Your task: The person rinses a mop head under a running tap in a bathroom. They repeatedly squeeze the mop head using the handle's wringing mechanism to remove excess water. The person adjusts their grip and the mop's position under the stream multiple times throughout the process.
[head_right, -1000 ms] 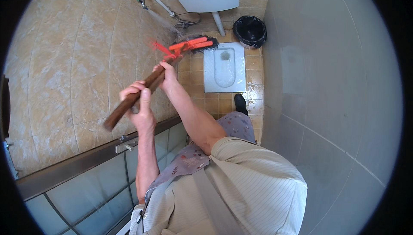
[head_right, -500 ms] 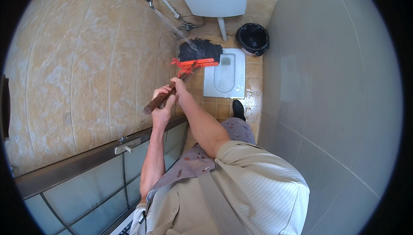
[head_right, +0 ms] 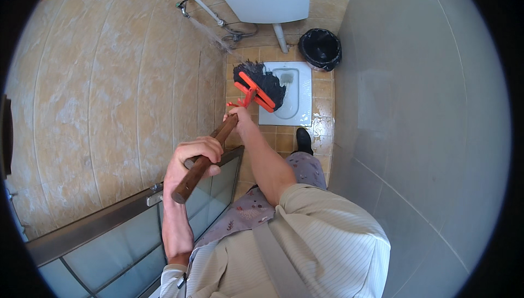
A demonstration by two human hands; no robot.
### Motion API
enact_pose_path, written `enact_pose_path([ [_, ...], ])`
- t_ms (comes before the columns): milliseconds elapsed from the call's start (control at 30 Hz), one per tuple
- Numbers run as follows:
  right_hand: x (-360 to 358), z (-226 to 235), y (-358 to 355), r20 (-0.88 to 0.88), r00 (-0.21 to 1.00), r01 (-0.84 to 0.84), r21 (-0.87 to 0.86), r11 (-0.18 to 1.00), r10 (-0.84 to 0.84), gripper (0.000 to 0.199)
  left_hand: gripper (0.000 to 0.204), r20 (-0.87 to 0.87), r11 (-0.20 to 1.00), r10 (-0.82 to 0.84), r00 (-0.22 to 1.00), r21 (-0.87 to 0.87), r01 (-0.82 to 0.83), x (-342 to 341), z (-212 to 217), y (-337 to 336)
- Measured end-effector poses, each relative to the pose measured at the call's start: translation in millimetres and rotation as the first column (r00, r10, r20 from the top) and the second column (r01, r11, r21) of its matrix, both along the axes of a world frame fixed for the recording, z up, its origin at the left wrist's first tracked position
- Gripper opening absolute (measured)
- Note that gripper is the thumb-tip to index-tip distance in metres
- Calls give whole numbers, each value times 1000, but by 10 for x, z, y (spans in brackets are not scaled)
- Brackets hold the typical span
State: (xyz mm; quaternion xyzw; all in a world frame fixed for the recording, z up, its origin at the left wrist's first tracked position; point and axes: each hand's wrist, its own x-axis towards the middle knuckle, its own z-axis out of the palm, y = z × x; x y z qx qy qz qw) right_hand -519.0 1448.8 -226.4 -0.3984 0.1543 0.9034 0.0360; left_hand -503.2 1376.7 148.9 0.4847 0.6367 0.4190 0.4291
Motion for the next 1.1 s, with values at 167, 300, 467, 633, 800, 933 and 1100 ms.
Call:
enact_pose_path([
  [167, -22, 337, 15, -109, 972, 192, -128, 973, -206, 15, 27, 9, 992, 4, 1000, 130, -5, -168, 114, 130],
  [300, -244, 724, 61, -123, 939, 310, -108, 945, -322, 12, 37, -7, 951, 21, 1000, 308, -18, -225, 339, 136],
  [467, -373, 1388, 257, -274, 898, 311, -154, 938, -343, 10, 41, -129, 879, -69, 989, 461, 121, -195, 755, 137],
  [633, -424, 1681, 295, -372, 813, 398, -207, 894, -448, 18, 41, -214, 828, -282, 935, 438, 349, -142, 1035, 206],
  [800, -382, 1282, 265, -427, 738, 453, -259, 853, -522, 29, 42, -265, 907, -322, 909, 190, 376, -191, 692, 231],
  [933, -161, 930, 25, -290, 882, 322, -203, 925, -371, 27, 31, -157, 994, -86, 984, 46, 95, -293, -379, -23],
  [1100, -176, 469, 1, -248, 945, 188, -116, 975, -212, 26, 26, -137, 969, 243, 960, 80, -234, -317, -1203, -130],
])
